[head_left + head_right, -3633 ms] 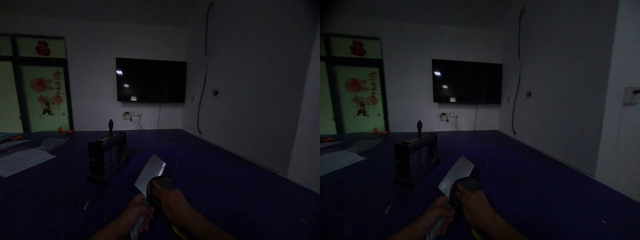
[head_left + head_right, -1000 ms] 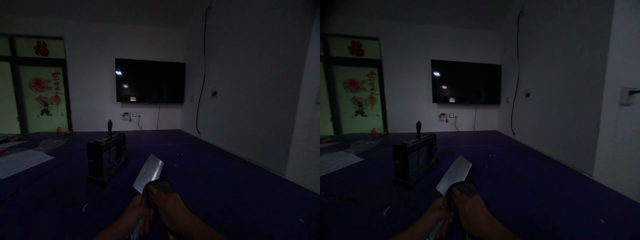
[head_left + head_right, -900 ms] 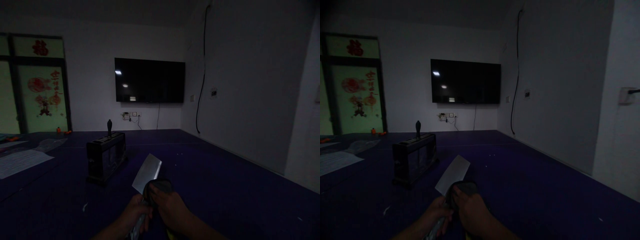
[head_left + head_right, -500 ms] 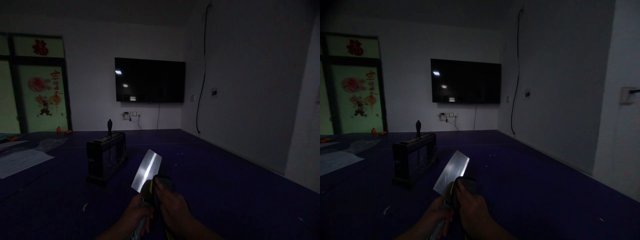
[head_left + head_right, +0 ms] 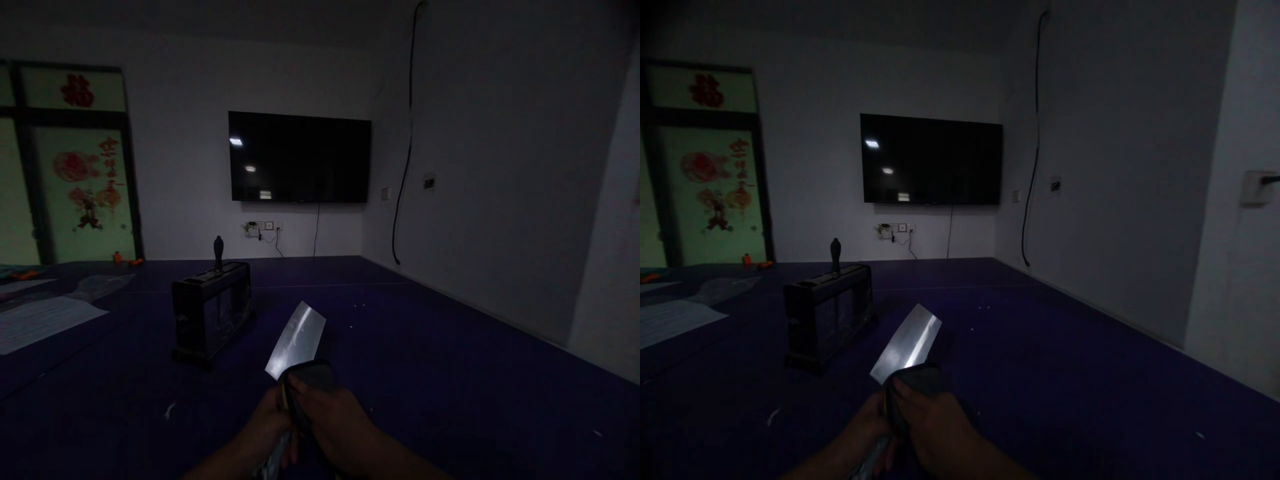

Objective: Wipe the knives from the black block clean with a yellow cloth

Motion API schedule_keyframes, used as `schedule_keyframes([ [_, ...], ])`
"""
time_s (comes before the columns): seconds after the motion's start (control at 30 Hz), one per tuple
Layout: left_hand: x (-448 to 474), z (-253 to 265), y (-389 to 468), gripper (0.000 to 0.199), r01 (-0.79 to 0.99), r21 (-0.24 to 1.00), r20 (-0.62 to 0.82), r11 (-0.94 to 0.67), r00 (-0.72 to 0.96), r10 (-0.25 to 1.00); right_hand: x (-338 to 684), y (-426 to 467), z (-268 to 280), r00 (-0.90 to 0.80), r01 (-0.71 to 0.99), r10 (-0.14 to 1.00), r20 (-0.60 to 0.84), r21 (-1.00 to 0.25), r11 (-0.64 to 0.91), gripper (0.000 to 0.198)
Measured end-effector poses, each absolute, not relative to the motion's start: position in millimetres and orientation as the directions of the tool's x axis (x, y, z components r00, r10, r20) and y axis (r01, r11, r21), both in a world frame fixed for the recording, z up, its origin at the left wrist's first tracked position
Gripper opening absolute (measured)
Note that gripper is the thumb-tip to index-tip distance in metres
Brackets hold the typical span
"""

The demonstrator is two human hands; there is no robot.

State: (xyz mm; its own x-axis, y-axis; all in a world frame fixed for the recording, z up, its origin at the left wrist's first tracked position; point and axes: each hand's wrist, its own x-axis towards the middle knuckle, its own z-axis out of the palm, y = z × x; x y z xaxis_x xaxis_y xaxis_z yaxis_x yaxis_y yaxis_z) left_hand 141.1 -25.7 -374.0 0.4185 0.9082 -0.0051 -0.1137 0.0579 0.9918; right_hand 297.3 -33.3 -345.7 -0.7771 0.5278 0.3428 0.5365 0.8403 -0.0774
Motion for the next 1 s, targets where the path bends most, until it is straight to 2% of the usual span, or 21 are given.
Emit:
schedule_keyframes([
  [0.27,139,-375,-25,0.015,-0.127,0.991,0.006,0.053,0.425,0.905,294,-28,-351,-0.746,0.608,0.572,0.341,-0.004,0.794,0.056],
  [0.4,139,-375,-25,0.016,-0.135,0.989,0.004,0.057,0.414,0.91,295,-25,-352,-0.774,0.532,0.509,0.376,-0.049,0.845,0.052],
  [0.67,141,-372,-31,0.025,-0.048,0.998,-0.008,0.033,0.45,0.893,296,-32,-346,-0.839,0.446,0.475,0.265,-0.166,0.88,0.072],
  [1.0,140,-376,-26,0.02,-0.033,0.998,-0.035,0.054,0.435,0.9,298,-35,-341,-0.85,0.358,0.425,0.31,-0.252,0.899,0.069],
])
